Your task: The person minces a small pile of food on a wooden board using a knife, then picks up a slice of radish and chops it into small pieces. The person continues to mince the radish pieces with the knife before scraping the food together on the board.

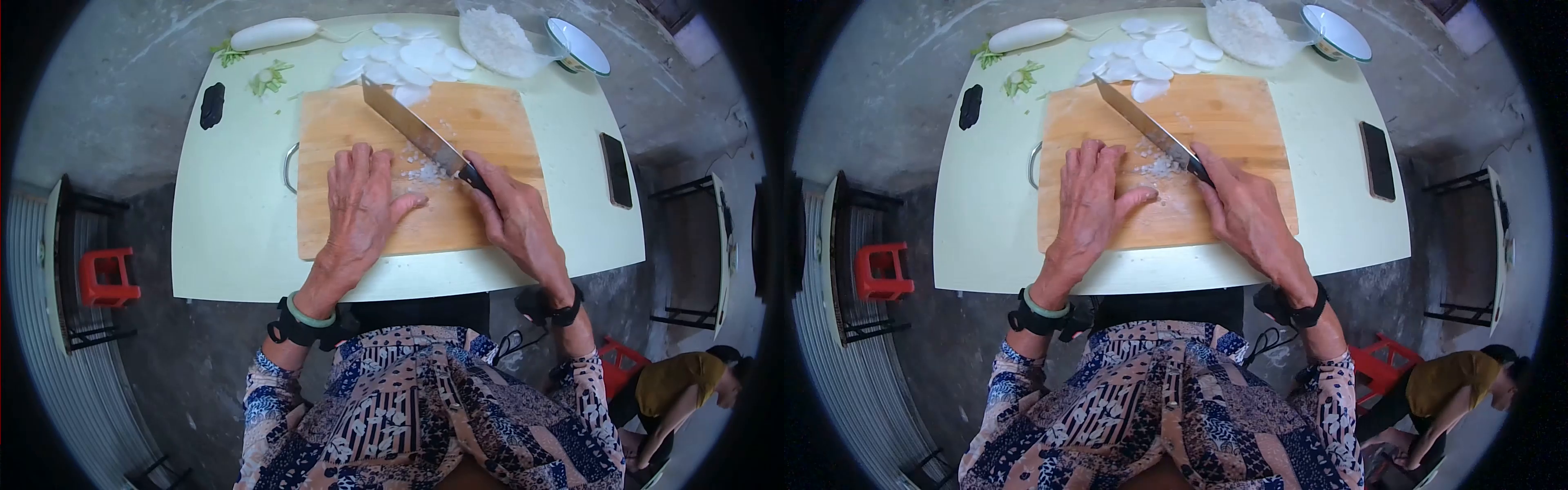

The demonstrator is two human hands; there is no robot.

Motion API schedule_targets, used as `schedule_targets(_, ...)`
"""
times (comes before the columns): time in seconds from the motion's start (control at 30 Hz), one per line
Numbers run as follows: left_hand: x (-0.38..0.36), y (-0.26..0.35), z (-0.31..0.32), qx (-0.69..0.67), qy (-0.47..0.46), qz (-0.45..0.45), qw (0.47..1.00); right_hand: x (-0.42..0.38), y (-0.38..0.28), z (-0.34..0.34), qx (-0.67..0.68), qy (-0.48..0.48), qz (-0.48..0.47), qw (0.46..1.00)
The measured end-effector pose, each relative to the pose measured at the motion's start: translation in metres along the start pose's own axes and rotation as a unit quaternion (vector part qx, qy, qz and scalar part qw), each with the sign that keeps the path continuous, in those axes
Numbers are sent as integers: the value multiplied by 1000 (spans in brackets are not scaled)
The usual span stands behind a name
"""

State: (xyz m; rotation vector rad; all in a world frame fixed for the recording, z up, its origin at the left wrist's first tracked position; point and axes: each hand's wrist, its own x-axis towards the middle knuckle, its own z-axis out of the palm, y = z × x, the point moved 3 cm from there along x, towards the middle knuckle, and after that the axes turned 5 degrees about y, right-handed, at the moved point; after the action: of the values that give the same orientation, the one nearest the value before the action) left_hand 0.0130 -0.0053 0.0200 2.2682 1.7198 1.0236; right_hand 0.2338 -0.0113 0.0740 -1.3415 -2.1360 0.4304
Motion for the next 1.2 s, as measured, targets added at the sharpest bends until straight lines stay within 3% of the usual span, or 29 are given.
schedule_targets(0.17, -8, 4, 3, -78, 61, -28, 995, -1, -11, -5, 9, -16, 29, 999)
schedule_targets(0.27, -13, 1, 0, -188, 100, -33, 976, -5, -20, -2, 21, 28, -17, 999)
schedule_targets(0.37, -17, 1, -4, -172, 107, -21, 979, -8, -12, 17, 11, -3, -13, 1000)
schedule_targets(0.43, -19, 8, -8, -11, 68, -47, 997, -5, -12, 12, 18, -2, -10, 1000)
schedule_targets(0.57, -19, 6, -5, 15, 45, -83, 995, -5, -15, 3, 25, 44, -3, 999)
schedule_targets(0.7, -6, 9, 24, -95, 61, -33, 993, -1, -9, 9, -8, 35, 15, 999)
schedule_targets(0.77, 2, 13, 34, -180, 47, -1, 982, 0, -7, 2, 21, 2, 78, 997)
schedule_targets(0.87, 15, 6, 33, -129, 88, 5, 988, -8, -4, -7, 29, 65, 60, 996)
schedule_targets(0.97, 29, -6, 29, -70, 55, 30, 996, -20, -4, -23, 10, 73, 101, 992)
schedule_targets(1.07, 29, -22, 52, -144, 54, 55, 987, -37, 5, -31, -28, 98, 83, 991)
schedule_targets(1.2, 18, 0, 39, -173, 21, 76, 982, -58, 5, -33, -109, 96, 121, 982)
